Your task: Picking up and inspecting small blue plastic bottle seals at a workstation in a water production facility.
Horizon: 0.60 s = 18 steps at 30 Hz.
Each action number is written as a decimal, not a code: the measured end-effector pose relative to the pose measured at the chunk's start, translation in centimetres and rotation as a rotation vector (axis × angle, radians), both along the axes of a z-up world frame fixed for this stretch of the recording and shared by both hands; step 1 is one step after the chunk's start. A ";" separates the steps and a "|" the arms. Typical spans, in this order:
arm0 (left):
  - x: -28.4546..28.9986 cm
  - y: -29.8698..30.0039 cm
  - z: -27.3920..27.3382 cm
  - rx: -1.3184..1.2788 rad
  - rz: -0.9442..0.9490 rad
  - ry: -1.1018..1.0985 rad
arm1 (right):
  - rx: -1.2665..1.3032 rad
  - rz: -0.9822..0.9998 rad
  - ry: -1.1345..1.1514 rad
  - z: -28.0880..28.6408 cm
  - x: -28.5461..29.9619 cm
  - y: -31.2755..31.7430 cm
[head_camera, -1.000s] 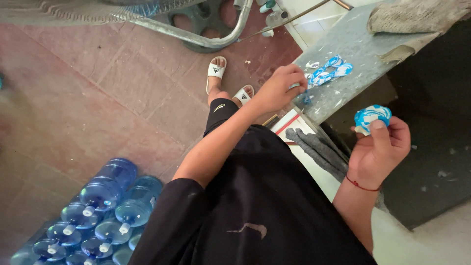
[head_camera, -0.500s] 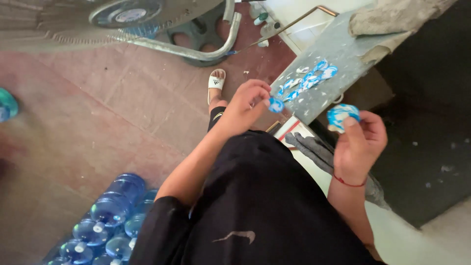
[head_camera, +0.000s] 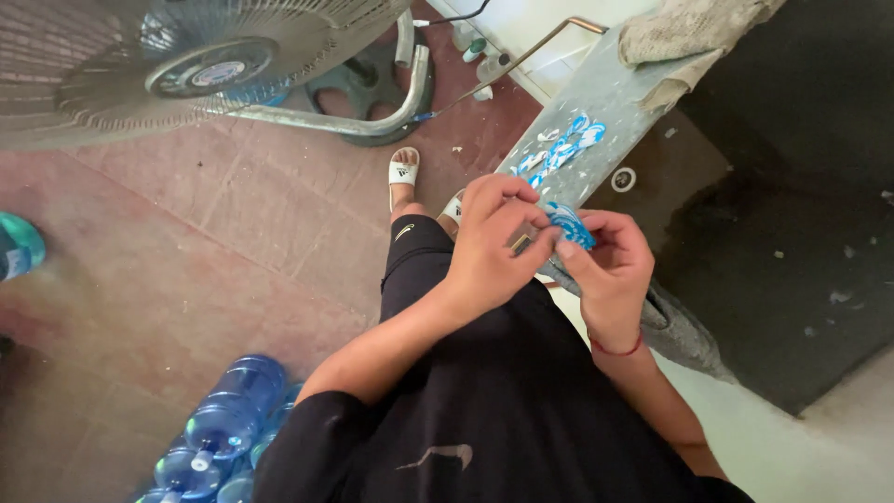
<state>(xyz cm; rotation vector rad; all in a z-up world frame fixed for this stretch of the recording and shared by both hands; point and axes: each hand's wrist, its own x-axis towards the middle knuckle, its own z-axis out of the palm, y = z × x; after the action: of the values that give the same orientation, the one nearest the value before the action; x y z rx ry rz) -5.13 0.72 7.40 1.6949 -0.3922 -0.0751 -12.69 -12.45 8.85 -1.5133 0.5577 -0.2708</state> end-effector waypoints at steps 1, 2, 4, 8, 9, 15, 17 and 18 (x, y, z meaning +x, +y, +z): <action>-0.2 -0.2 0.0 0.032 0.028 -0.073 | -0.027 0.005 0.004 0.3 0.1 0.0; -0.4 -0.4 -0.1 0.063 0.057 -0.147 | -0.054 0.010 0.007 0.5 0.2 0.0; -0.1 -0.4 0.4 0.050 0.037 -0.130 | -0.082 -0.006 -0.001 -1.0 -0.5 -1.5; 0.2 0.1 -1.1 -0.109 0.098 0.172 | -0.150 -0.143 -0.014 -1.5 -0.6 -3.8; 1.4 0.6 -2.0 -0.107 0.113 0.179 | -0.147 -0.127 -0.007 -1.8 -0.8 -5.3; 3.4 1.1 -15.0 0.137 -0.050 0.252 | -0.044 -0.379 -0.020 -2.8 -2.3 -10.2; 2.4 -0.2 -18.7 0.178 -0.235 0.278 | -0.121 -0.333 0.050 -2.6 -2.8 -10.1; 2.1 -0.3 -19.3 0.180 -0.226 0.287 | -0.119 -0.322 0.057 -2.9 -2.7 -9.9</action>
<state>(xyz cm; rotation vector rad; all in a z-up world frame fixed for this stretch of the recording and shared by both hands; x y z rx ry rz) -3.02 0.38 -11.89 1.7781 -0.3669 -0.5269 -15.37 -22.35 5.99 -1.5462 0.8450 -0.5177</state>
